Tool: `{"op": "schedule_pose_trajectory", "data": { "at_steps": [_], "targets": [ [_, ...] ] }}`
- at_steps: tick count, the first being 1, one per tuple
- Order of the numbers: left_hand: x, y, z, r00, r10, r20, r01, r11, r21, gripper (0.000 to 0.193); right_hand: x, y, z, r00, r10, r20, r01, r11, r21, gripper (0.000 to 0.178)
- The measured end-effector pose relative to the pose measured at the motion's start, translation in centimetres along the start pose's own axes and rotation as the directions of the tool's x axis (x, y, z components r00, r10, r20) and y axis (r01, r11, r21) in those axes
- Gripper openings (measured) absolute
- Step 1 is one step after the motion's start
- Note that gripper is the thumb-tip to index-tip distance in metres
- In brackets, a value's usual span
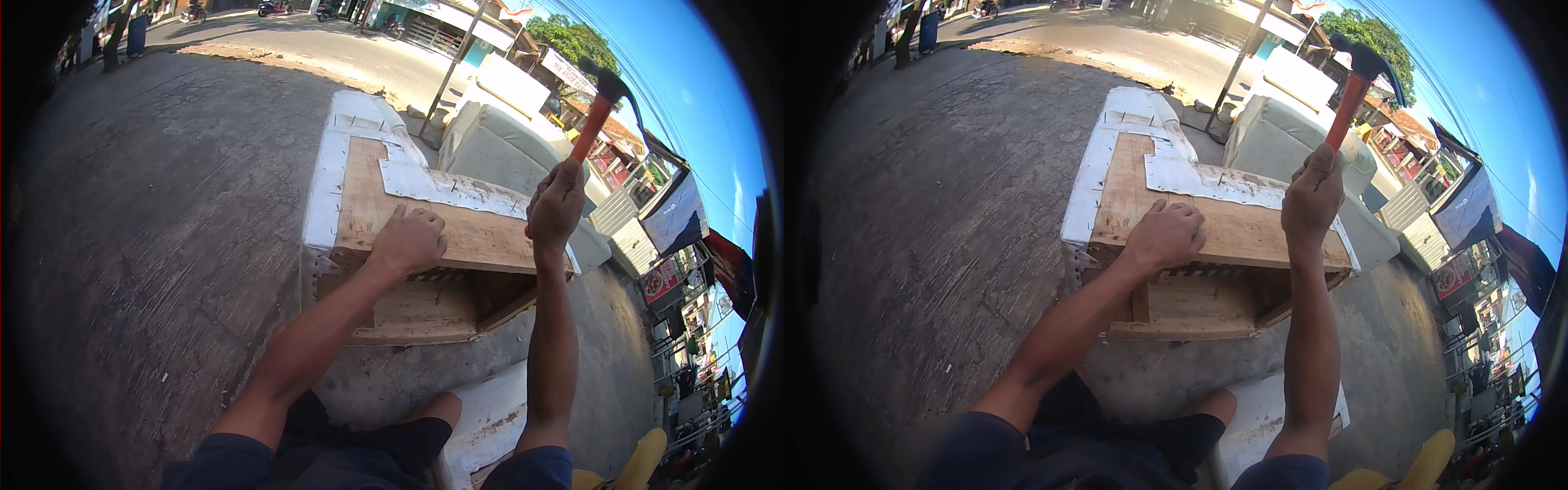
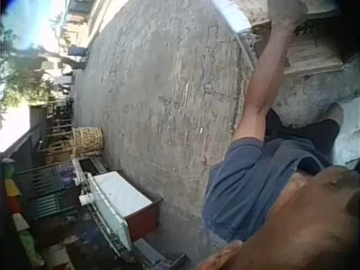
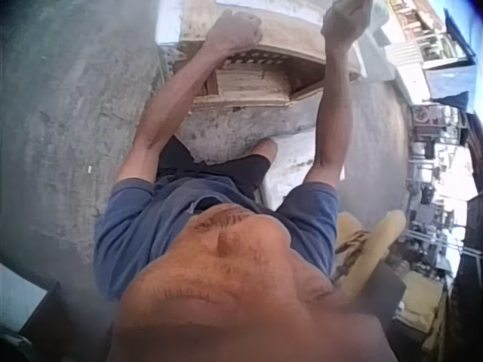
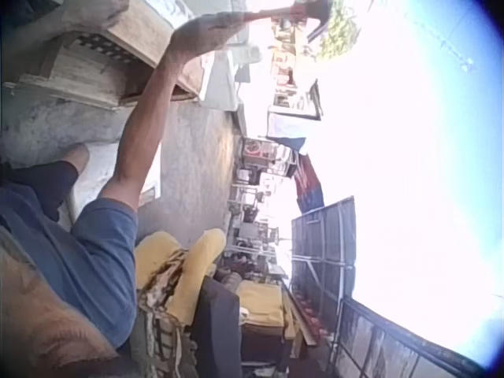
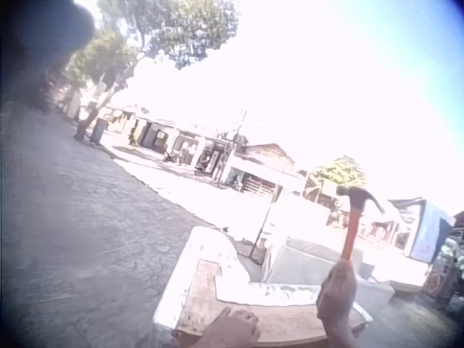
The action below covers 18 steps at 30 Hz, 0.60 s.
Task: The person uses a pry bar and hammer to remove wooden panels and fasteners from the interior frame of a sofa, then hammers new wooden supports onto the exterior side of the frame.
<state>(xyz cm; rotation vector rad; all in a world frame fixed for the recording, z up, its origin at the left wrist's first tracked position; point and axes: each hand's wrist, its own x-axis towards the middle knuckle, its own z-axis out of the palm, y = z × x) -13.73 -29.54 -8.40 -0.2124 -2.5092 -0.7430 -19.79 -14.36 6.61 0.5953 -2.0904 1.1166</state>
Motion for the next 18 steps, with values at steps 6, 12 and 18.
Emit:
{"op": "schedule_pose_trajectory", "data": {
  "at_steps": [6, 12, 18],
  "targets": [
    [-1.0, -1.0, -0.5, 0.999, -0.034, 0.003, 0.034, 0.999, 0.042, 0.036, -0.3, -5.3, 0.0, 0.703, 0.529, 0.475, -0.204, 0.790, -0.578, 0.056],
    [0.0, 0.2, -0.5, 0.999, 0.020, -0.036, -0.020, 1.000, 0.005, 0.036, 0.5, -0.3, 0.9, 0.958, -0.112, -0.263, 0.153, 0.978, 0.141, 0.053],
    [-0.4, -1.5, -0.3, 1.000, -0.018, 0.018, 0.017, 0.997, 0.069, 0.036, -3.5, 2.7, 0.3, 0.802, 0.395, 0.448, -0.073, 0.809, -0.583, 0.059]
  ]
}}
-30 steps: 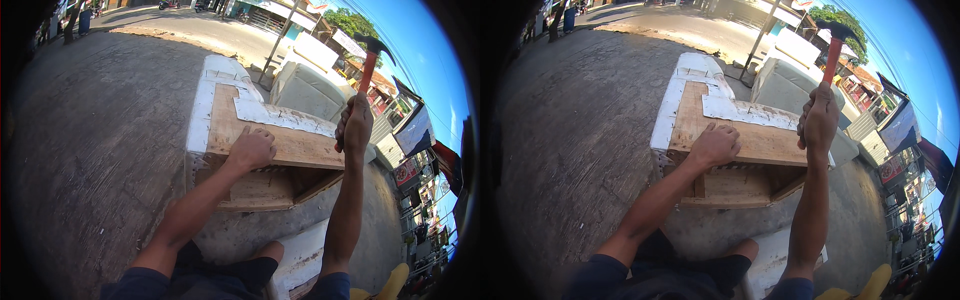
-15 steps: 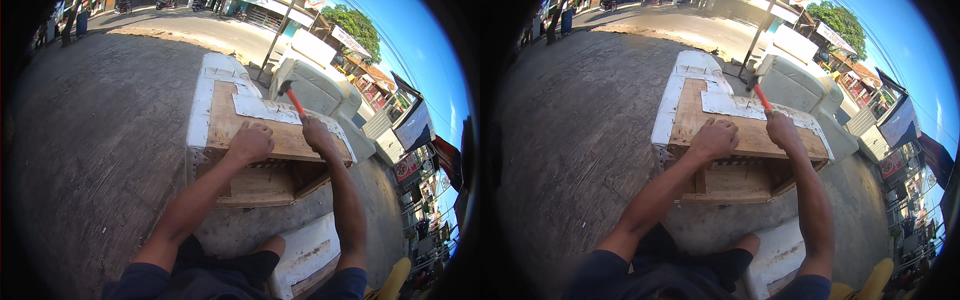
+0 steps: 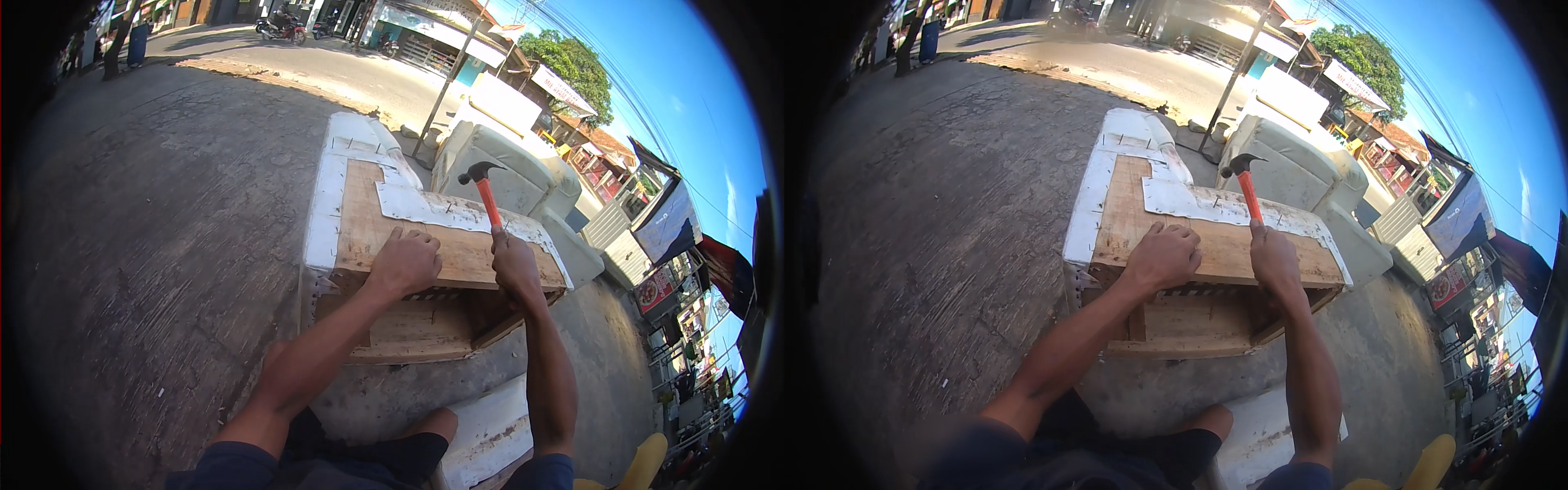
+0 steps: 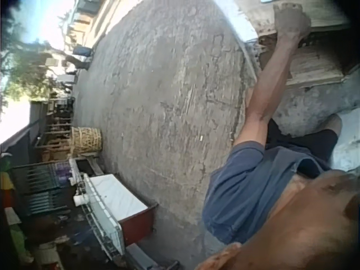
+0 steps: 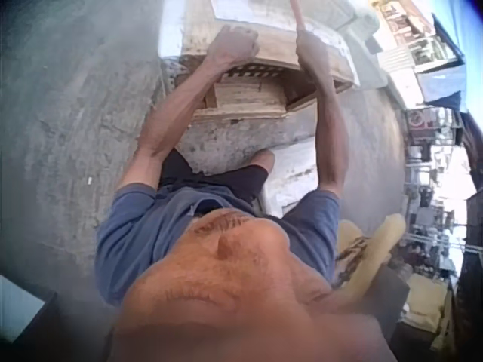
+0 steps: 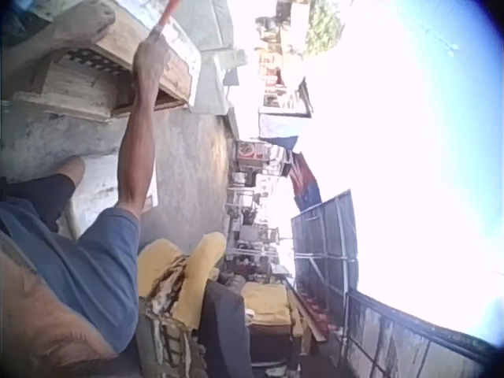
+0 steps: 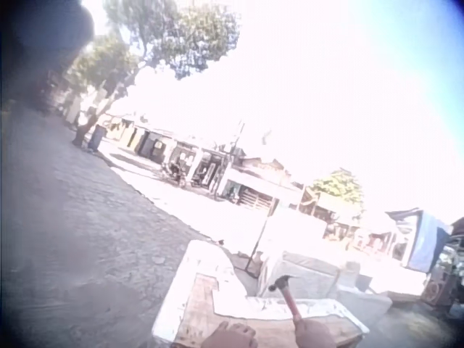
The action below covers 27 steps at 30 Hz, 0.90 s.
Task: The person uses a pry bar and hammer to remove wooden panels and fasteners from the interior frame of a sofa, then hammers new wooden supports onto the exterior side of the frame.
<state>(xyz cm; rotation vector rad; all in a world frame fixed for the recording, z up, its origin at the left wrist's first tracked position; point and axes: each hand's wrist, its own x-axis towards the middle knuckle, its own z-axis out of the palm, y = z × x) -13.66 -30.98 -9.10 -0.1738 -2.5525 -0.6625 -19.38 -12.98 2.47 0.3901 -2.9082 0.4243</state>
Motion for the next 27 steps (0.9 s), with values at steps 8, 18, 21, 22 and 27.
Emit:
{"op": "schedule_pose_trajectory", "data": {
  "at_steps": [8, 18, 21, 22, 27],
  "targets": [
    [0.8, 1.9, -1.1, 0.999, 0.010, -0.039, -0.012, 0.999, -0.051, 0.035, 1.1, 2.5, 0.7, 0.988, -0.149, 0.027, 0.150, 0.941, -0.304, 0.062],
    [0.2, 2.0, -0.4, 0.998, 0.021, -0.053, -0.024, 0.998, -0.054, 0.032, 0.5, 0.6, 1.0, 0.795, -0.004, -0.607, 0.203, 0.944, 0.260, 0.063],
    [1.0, 0.2, -1.2, 0.998, -0.007, -0.055, 0.005, 0.999, -0.048, 0.031, 0.2, -1.1, 0.0, 0.961, 0.190, 0.202, -0.222, 0.964, 0.150, 0.055],
    [1.5, -0.5, -1.3, 0.998, -0.001, -0.071, 0.000, 1.000, -0.017, 0.031, -1.2, -3.3, -2.4, 0.942, 0.203, 0.268, -0.303, 0.860, 0.411, 0.054],
    [0.6, 0.6, -0.2, 0.993, 0.014, -0.114, -0.018, 0.999, -0.039, 0.031, -1.5, -7.0, -6.6, 0.803, -0.020, -0.596, 0.520, 0.512, 0.683, 0.052]
  ]
}}
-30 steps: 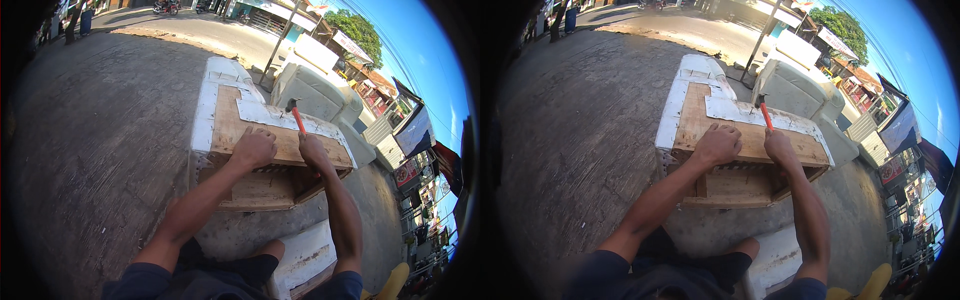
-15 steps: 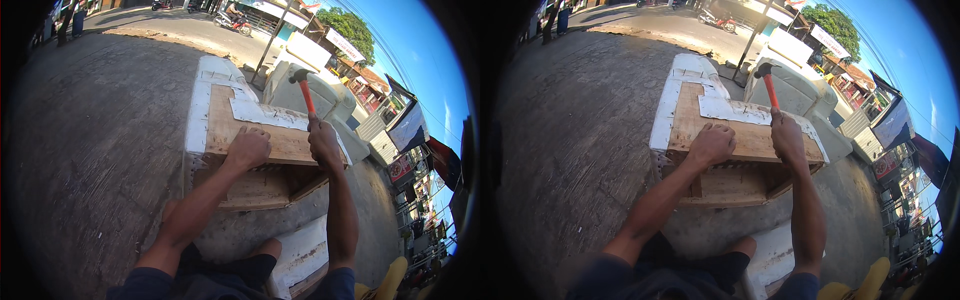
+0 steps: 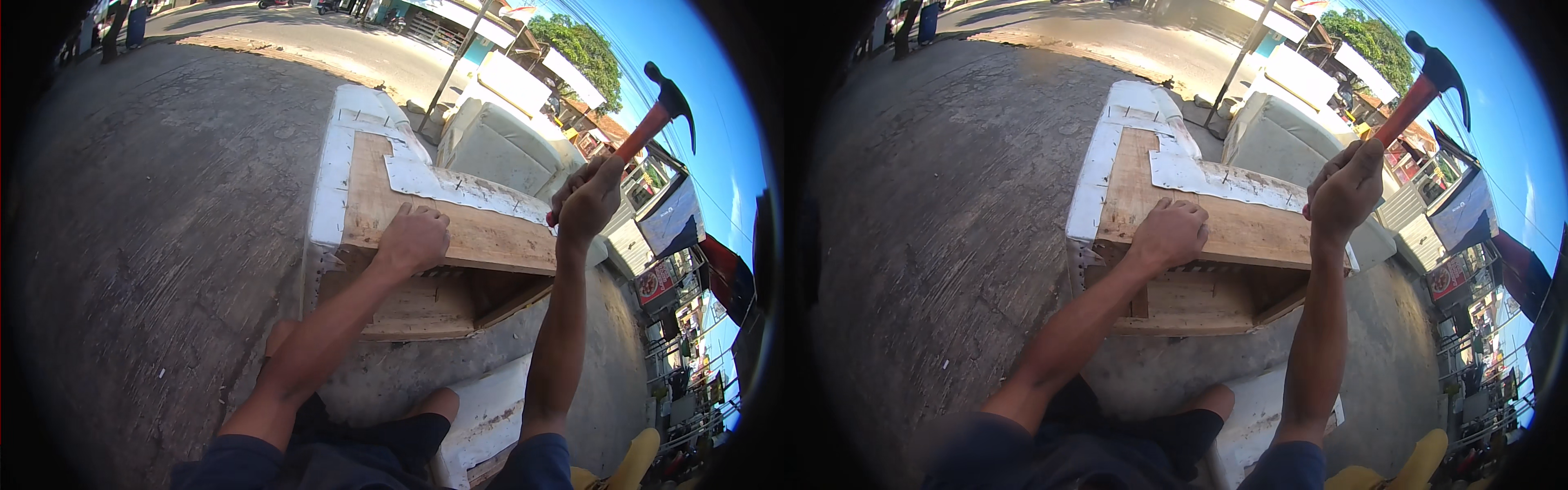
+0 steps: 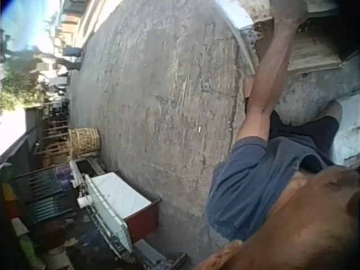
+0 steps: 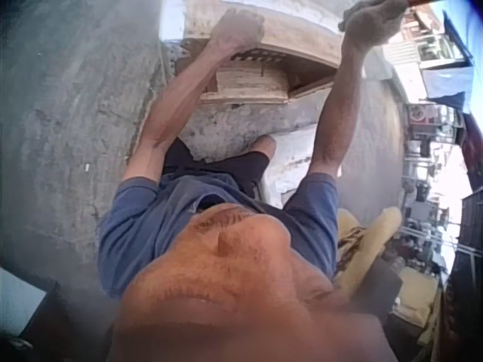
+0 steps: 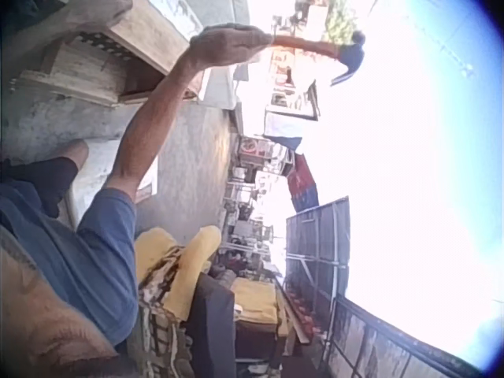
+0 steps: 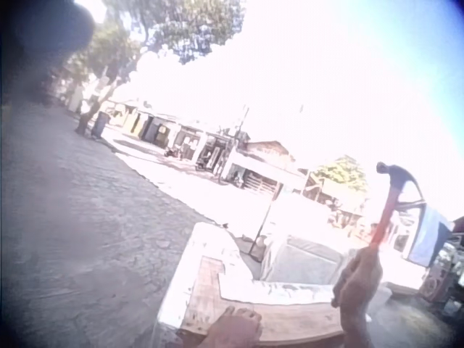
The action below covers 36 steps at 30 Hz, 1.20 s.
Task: The person uses a pry bar and hammer to remove wooden panels and fasteners from the interior frame of a sofa, then hammers new wooden supports onto the exterior side of the frame.
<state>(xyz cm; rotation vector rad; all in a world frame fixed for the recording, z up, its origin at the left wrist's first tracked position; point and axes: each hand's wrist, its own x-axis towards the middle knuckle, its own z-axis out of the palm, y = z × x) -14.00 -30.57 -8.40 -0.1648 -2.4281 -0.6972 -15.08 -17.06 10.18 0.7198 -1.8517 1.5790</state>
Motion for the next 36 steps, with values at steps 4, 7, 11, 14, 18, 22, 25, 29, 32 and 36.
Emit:
{"op": "schedule_pose_trajectory", "data": {
  "at_steps": [4, 7, 11, 14, 18, 22, 25, 29, 32, 36],
  "targets": [
    [-0.3, 0.8, -0.2, 0.998, 0.001, 0.069, -0.001, 1.000, -0.003, 0.032, -2.4, 10.9, -3.8, 0.661, 0.698, 0.273, 0.043, 0.328, -0.944, 0.056],
    [-0.7, -0.7, 1.0, 1.000, -0.007, 0.002, 0.007, 0.996, 0.088, 0.032, -2.0, 2.5, -3.5, 0.615, 0.749, 0.246, -0.526, 0.622, -0.580, 0.054],
    [-0.6, 0.1, 0.4, 1.000, -0.001, 0.014, 0.001, 1.000, 0.008, 0.031, 2.0, -5.7, -1.4, 0.976, 0.187, 0.109, -0.193, 0.980, 0.043, 0.050],
    [-0.4, 0.9, 0.1, 1.000, 0.006, -0.004, -0.006, 1.000, -0.017, 0.031, 4.2, 0.2, 0.9, 0.991, -0.117, -0.066, 0.121, 0.991, 0.052, 0.049],
    [-0.3, 0.8, -0.4, 0.999, -0.023, 0.045, 0.024, 1.000, -0.019, 0.030, 3.3, 4.6, -1.4, 0.441, 0.883, 0.158, -0.201, 0.269, -0.942, 0.044],
    [-0.7, -0.7, -0.2, 1.000, -0.025, 0.002, 0.025, 1.000, 0.000, 0.028, 0.0, 3.7, -3.6, 0.519, 0.805, 0.287, -0.548, 0.571, -0.612, 0.038],
    [-0.5, -0.2, -0.7, 0.994, -0.061, 0.086, 0.063, 0.998, -0.014, 0.030, -0.9, 4.0, -3.0, 0.662, 0.683, 0.310, -0.514, 0.714, -0.475, 0.039],
    [0.5, 0.4, -0.3, 0.975, -0.212, -0.059, 0.215, 0.976, 0.046, 0.042, -0.4, 5.8, -2.6, 0.775, 0.565, 0.284, -0.276, 0.706, -0.653, 0.042],
    [0.9, 0.5, -0.3, 0.948, -0.304, -0.090, 0.307, 0.951, 0.023, 0.053, 0.9, 9.2, -3.5, 0.727, 0.586, 0.358, -0.004, 0.526, -0.850, 0.044],
    [0.8, 0.1, 0.1, 0.917, -0.388, -0.088, 0.396, 0.914, 0.089, 0.058, 5.2, 4.2, -2.6, 0.698, 0.636, 0.330, -0.156, 0.584, -0.796, 0.045]
  ]
}}
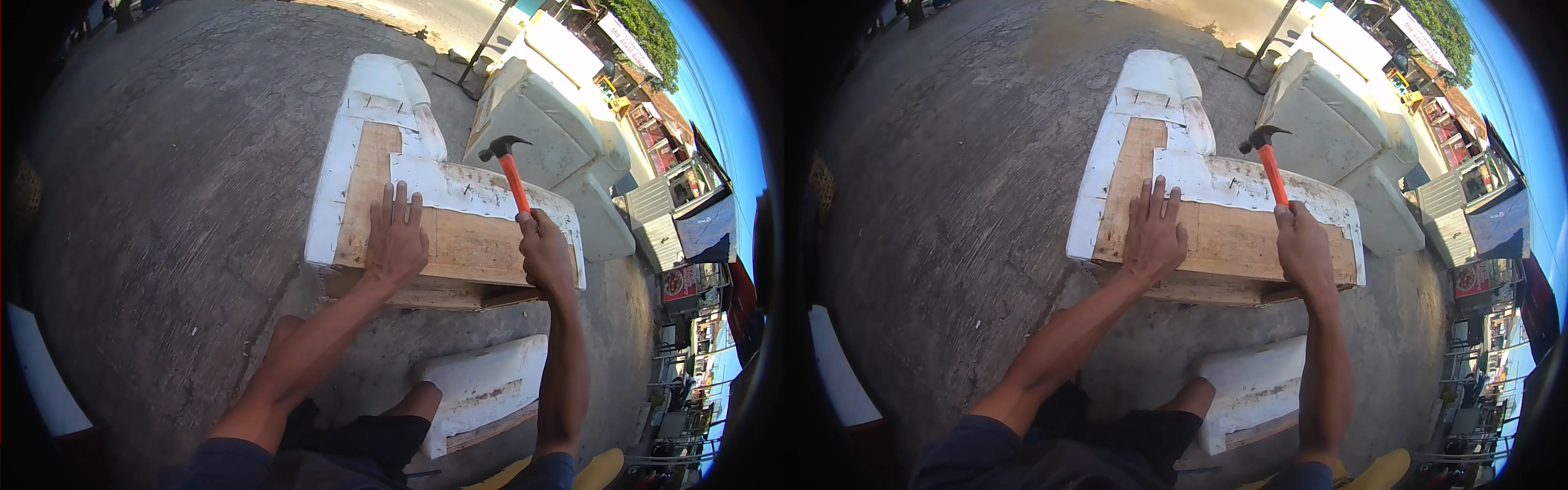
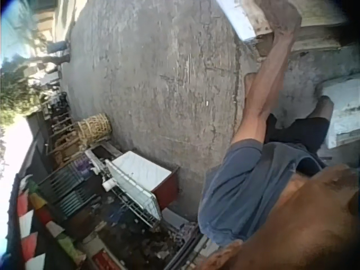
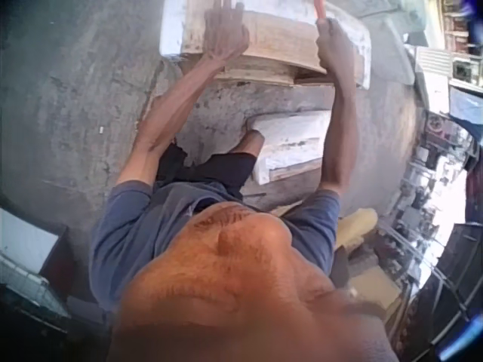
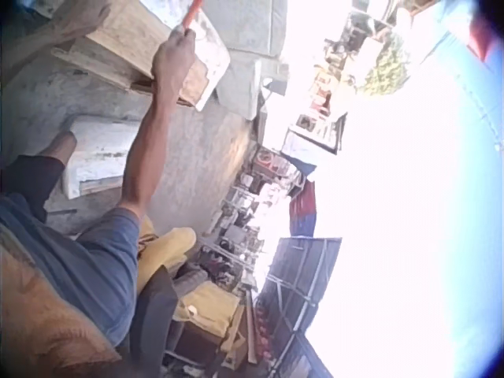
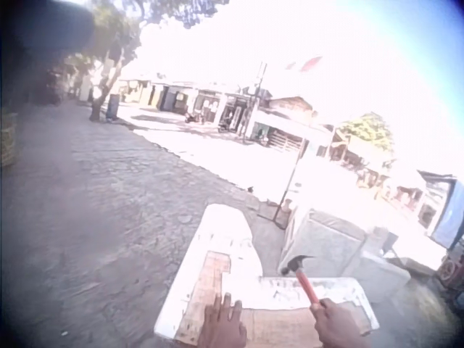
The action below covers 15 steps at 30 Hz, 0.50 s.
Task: The person uses a pry bar and hammer to remove wooden panels and fasteners from the interior frame of a sofa, then hammers new wooden supports onto the exterior side of the frame.
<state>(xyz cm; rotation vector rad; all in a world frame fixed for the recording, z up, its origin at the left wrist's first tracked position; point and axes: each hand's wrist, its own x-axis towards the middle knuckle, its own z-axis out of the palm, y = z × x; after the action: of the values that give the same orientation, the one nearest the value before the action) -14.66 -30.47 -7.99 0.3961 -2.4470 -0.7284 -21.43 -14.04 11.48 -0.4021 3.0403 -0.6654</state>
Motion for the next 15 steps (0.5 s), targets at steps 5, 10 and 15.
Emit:
{"op": "schedule_pose_trajectory", "data": {
  "at_steps": [5, 10, 15],
  "targets": [
    [-0.3, 0.9, 0.1, 0.983, -0.054, 0.178, 0.047, 0.998, 0.046, 0.058, 0.3, -11.0, -10.2, 0.842, -0.096, -0.530, 0.398, 0.774, 0.493, 0.052],
    [0.3, 0.3, -1.0, 0.979, -0.081, 0.189, 0.069, 0.995, 0.070, 0.056, 3.0, -1.2, 0.3, 0.975, 0.026, 0.222, 0.027, 0.972, -0.235, 0.043],
    [2.7, -0.2, -0.6, 0.981, -0.084, 0.174, 0.059, 0.987, 0.149, 0.056, 2.6, -4.9, -6.0, 0.869, 0.392, 0.301, -0.489, 0.770, 0.410, 0.039]
  ]
}}
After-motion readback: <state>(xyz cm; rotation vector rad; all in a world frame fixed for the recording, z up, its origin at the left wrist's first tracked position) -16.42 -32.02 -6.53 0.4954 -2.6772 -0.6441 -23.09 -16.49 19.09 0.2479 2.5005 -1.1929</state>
